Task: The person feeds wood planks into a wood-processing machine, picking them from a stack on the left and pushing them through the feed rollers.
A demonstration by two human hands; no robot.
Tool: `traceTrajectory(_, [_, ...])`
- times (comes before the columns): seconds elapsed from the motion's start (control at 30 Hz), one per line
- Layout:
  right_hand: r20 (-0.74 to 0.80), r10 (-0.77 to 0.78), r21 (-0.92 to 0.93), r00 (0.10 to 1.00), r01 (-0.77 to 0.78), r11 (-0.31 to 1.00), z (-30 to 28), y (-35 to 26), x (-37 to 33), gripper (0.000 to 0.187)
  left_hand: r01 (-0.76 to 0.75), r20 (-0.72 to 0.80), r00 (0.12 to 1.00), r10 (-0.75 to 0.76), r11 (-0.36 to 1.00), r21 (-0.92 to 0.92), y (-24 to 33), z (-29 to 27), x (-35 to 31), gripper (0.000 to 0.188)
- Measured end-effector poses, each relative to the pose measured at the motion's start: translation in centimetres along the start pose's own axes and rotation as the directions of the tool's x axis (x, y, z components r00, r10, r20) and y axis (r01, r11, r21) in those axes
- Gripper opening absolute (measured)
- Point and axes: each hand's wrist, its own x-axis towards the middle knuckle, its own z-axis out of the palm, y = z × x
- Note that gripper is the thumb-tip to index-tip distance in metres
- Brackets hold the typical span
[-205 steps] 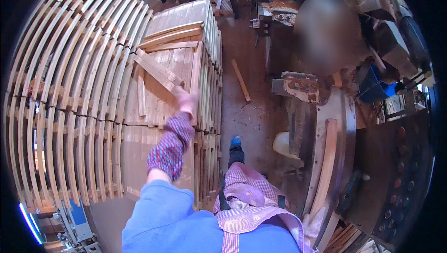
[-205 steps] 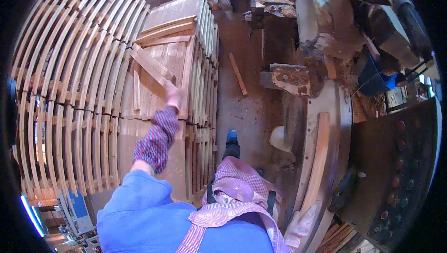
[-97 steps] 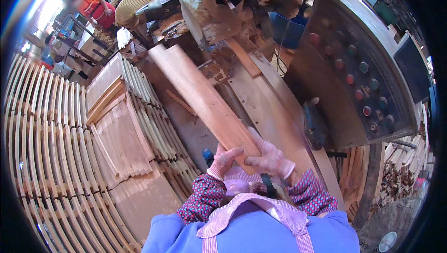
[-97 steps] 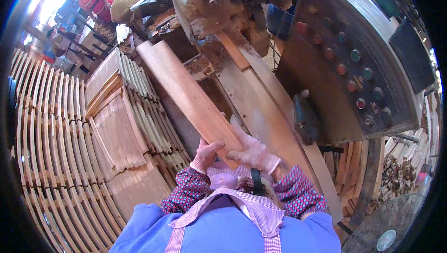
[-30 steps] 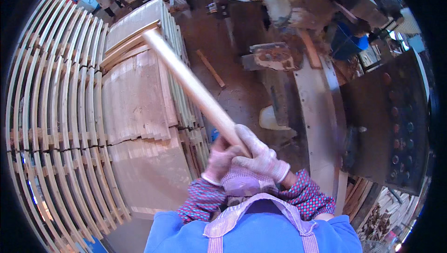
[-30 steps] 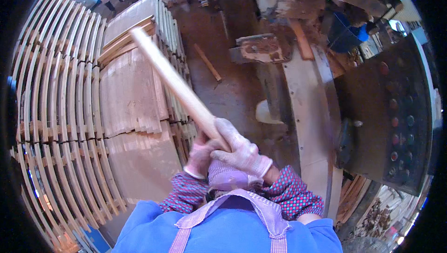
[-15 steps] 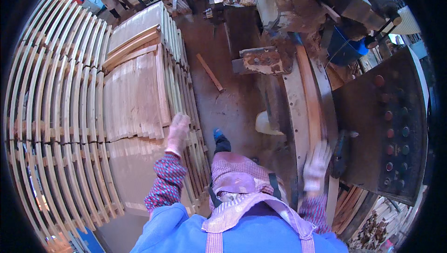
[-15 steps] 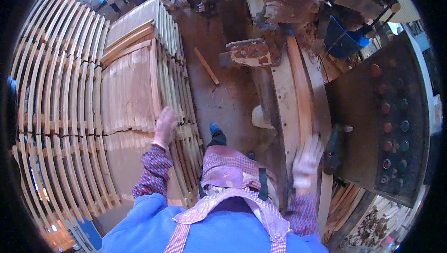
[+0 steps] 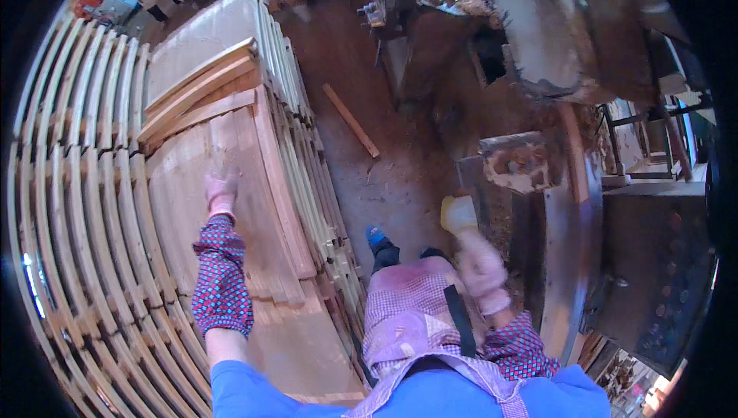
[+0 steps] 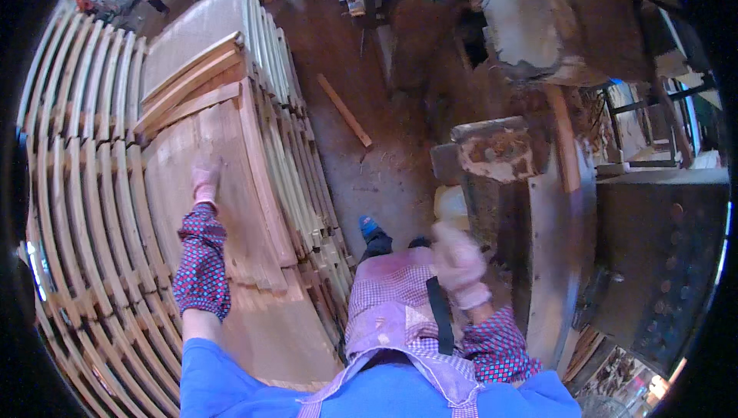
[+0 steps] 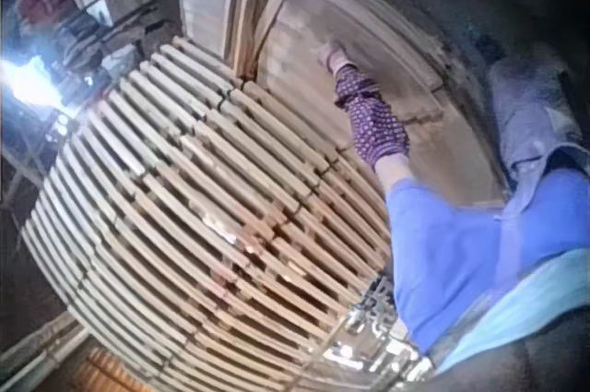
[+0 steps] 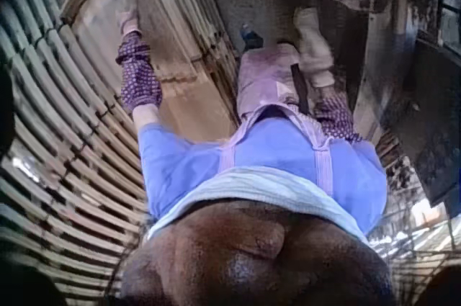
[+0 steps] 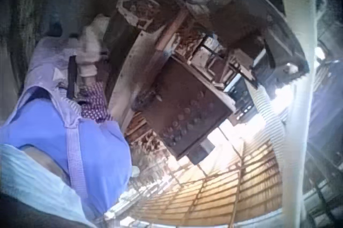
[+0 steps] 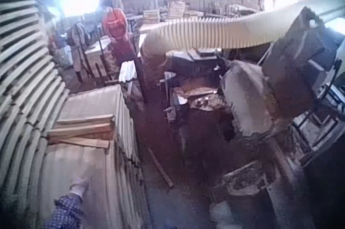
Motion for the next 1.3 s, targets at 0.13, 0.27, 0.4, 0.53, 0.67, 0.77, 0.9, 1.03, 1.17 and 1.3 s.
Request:
traceTrajectory(0.13, [0.401,0.288,0.116,0.87,-0.36,0.926,15.7,3.6,8.4,0.039,-0.055,-0.157,0.984,0.082,0.984,0.167,-2.8,1.6,7.9,0.085])
traceTrajectory(0.27, [0.41,0.408,-0.09,0.816,-0.409,0.908,31.8,15.1,18.5,0.047,-0.192,-0.205,0.944,0.257,0.937,0.29,-2.5,3.0,12.7,0.071])
traceTrajectory(0.4, [0.394,0.487,-0.263,0.78,-0.411,0.873,46.1,23.8,27.2,0.062,-0.171,-0.25,0.927,0.28,0.907,0.384,-4.0,5.1,14.9,0.066])
traceTrajectory(0.53, [0.4,0.443,-0.367,0.803,-0.302,0.88,57.9,30.3,33.6,0.058,-0.302,-0.208,0.897,0.39,0.884,0.357,-4.2,6.5,14.7,0.066])
traceTrajectory(0.67, [0.352,0.393,-0.595,0.849,-0.122,0.795,66.6,32.6,36.8,0.062,-0.348,-0.162,0.893,0.419,0.874,0.341,-4.5,7.1,13.8,0.066])
traceTrajectory(0.77, [0.389,0.468,-0.783,0.793,0.017,0.622,70.1,37.1,40.0,0.053,-0.394,-0.133,0.885,0.446,0.87,0.297,-3.9,7.9,13.9,0.066])
traceTrajectory(0.9, [0.462,0.284,-0.455,0.84,-0.05,0.889,68.2,32.8,39.9,0.04,-0.39,-0.124,0.892,0.436,0.877,0.281,-1.5,4.9,12.3,0.066])
traceTrajectory(1.03, [0.749,0.273,0.312,0.604,-0.684,0.659,53.5,18.3,40.1,0.021,-0.392,-0.138,0.897,0.42,0.9,0.189,1.3,1.3,10.1,0.066])
traceTrajectory(1.17, [0.614,0.272,0.393,0.741,-0.586,0.709,42.5,6.3,40.7,0.039,-0.138,-0.179,0.96,0.214,0.921,0.364,2.3,1.7,8.8,0.07])
traceTrajectory(1.3, [0.364,-0.075,0.384,0.928,-0.077,0.92,34.9,-4.2,45.3,0.059,0.1,-0.083,0.994,-0.068,0.873,0.477,-0.6,3.1,8.8,0.081])
